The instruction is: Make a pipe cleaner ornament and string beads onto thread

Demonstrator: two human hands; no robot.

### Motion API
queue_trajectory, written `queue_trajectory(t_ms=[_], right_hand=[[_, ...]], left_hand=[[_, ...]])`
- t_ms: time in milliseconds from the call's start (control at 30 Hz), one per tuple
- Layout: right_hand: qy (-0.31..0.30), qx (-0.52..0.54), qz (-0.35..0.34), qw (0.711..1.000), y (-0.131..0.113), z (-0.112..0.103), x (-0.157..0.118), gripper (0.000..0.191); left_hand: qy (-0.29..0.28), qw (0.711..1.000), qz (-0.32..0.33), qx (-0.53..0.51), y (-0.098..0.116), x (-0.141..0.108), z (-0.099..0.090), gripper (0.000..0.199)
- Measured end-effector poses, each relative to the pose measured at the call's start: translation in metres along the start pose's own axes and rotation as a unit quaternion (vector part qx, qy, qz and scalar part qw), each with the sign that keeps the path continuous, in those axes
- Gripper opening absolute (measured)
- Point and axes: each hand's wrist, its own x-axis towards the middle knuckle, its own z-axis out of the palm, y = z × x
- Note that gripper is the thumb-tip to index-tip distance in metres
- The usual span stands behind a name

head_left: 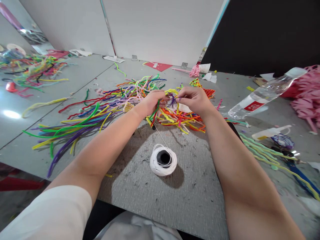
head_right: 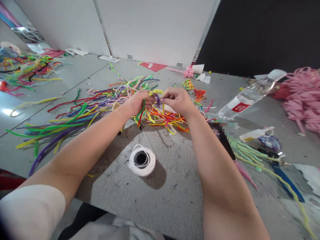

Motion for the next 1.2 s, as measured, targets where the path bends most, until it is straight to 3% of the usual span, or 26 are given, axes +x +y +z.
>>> queue_trajectory(t_ms=[167, 433, 567, 700, 1000, 1200], right_hand=[[0.008, -0.003, 0.035, 0.999, 0.002, -0.003, -0.002, 0.018], [0.040, 0.002, 0.027, 0.999, 0.006, 0.005, 0.003, 0.016], [-0.002, 0.081, 0.108, 0.991, 0.013, 0.013, 0.005, 0.043], [0.036, 0.155, 0.136, 0.978, 0.021, 0.024, 0.005, 0.075], [0.106, 0.303, 0.168, 0.932, 0.025, 0.038, 0.009, 0.092], [0.086, 0.272, 0.163, 0.945, 0.022, 0.033, 0.008, 0.091]], left_hand=[[0.000, 1.000, -0.001, -0.013, 0.000, 0.000, -0.002, 0.022], [0.008, 1.000, -0.009, -0.022, 0.001, -0.002, 0.007, 0.015], [0.022, 0.999, -0.006, -0.034, 0.001, -0.002, 0.011, 0.014], [0.040, 0.998, -0.012, -0.050, -0.002, 0.003, 0.012, 0.017], [0.070, 0.996, -0.025, -0.055, -0.003, 0.001, 0.013, 0.013], [0.076, 0.996, -0.032, -0.036, -0.004, 0.001, 0.016, 0.017]])
